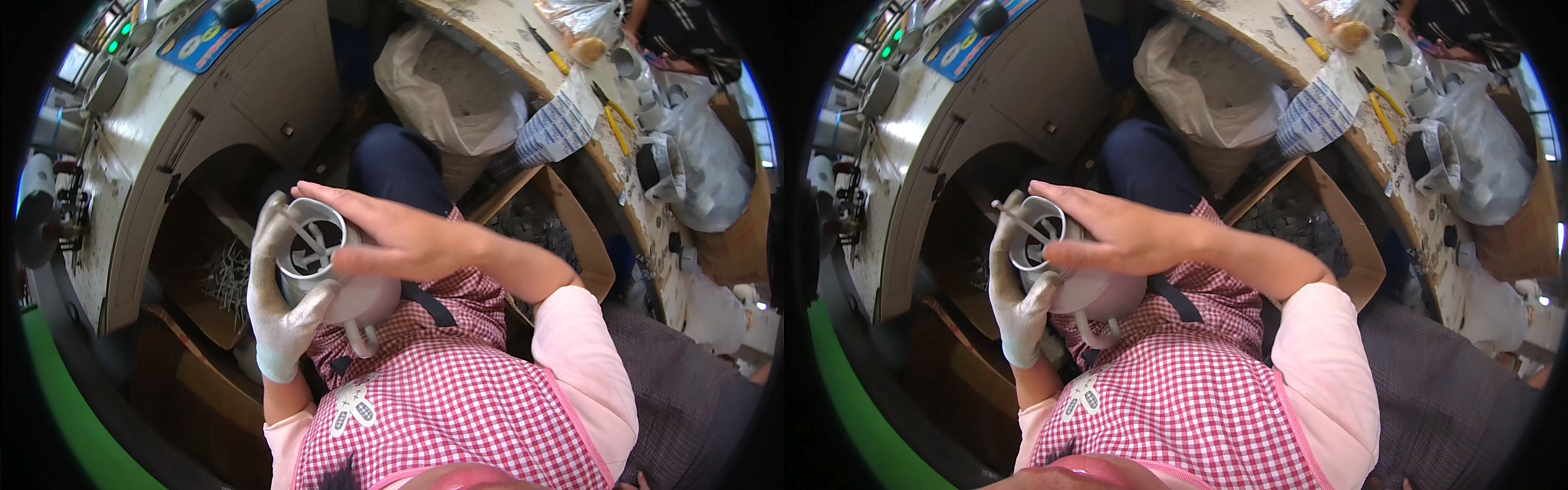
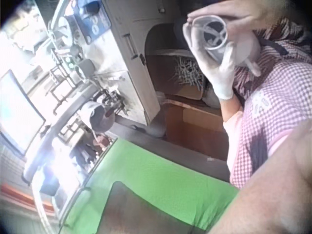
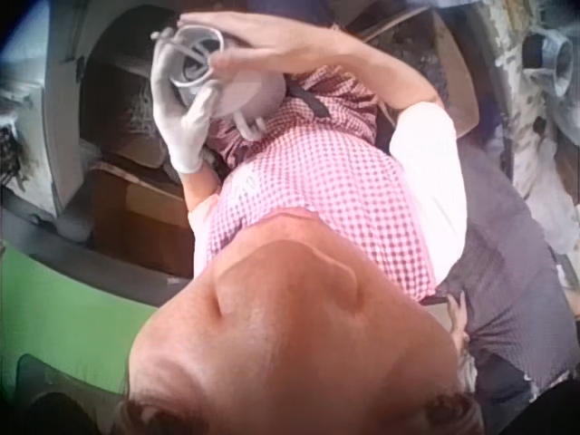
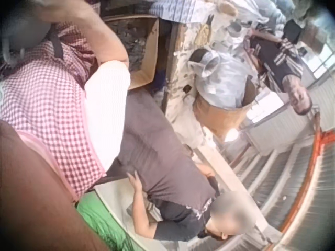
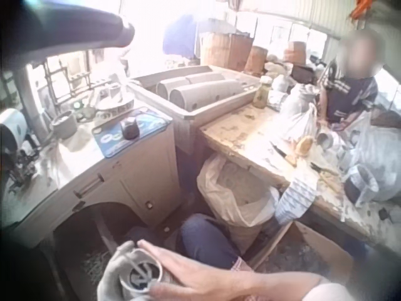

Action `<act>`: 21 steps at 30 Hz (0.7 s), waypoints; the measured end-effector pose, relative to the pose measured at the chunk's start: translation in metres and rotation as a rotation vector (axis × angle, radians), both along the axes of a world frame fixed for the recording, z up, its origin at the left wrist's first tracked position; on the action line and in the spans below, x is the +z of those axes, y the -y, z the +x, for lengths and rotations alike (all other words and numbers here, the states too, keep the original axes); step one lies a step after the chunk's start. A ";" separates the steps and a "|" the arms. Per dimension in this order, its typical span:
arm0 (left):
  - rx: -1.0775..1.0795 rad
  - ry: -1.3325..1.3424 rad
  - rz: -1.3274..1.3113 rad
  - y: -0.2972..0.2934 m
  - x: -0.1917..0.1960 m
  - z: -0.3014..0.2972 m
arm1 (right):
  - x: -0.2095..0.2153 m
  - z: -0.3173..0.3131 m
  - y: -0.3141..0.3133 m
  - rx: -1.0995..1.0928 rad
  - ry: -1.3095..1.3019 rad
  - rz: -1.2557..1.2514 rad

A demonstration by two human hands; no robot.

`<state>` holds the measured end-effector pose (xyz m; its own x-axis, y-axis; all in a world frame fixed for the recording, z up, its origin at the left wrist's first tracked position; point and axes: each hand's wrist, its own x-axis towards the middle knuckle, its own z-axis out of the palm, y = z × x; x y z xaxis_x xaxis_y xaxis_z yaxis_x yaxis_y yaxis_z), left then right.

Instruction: The person sits on the floor and repeatedly assembles white plastic pitchers. They insert a small circular part into the bottom of each pitcher, then use a yellow-handled tool to scrape the inside rim. The person handles multiple pitchers and tools throughout the clip.

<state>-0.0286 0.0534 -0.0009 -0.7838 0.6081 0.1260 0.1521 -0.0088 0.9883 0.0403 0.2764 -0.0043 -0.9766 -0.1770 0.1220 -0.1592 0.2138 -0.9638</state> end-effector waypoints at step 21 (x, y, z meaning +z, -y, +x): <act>-0.065 -0.895 -0.336 0.080 0.055 -0.021 | 0.034 -0.004 -0.164 -0.266 0.428 -0.736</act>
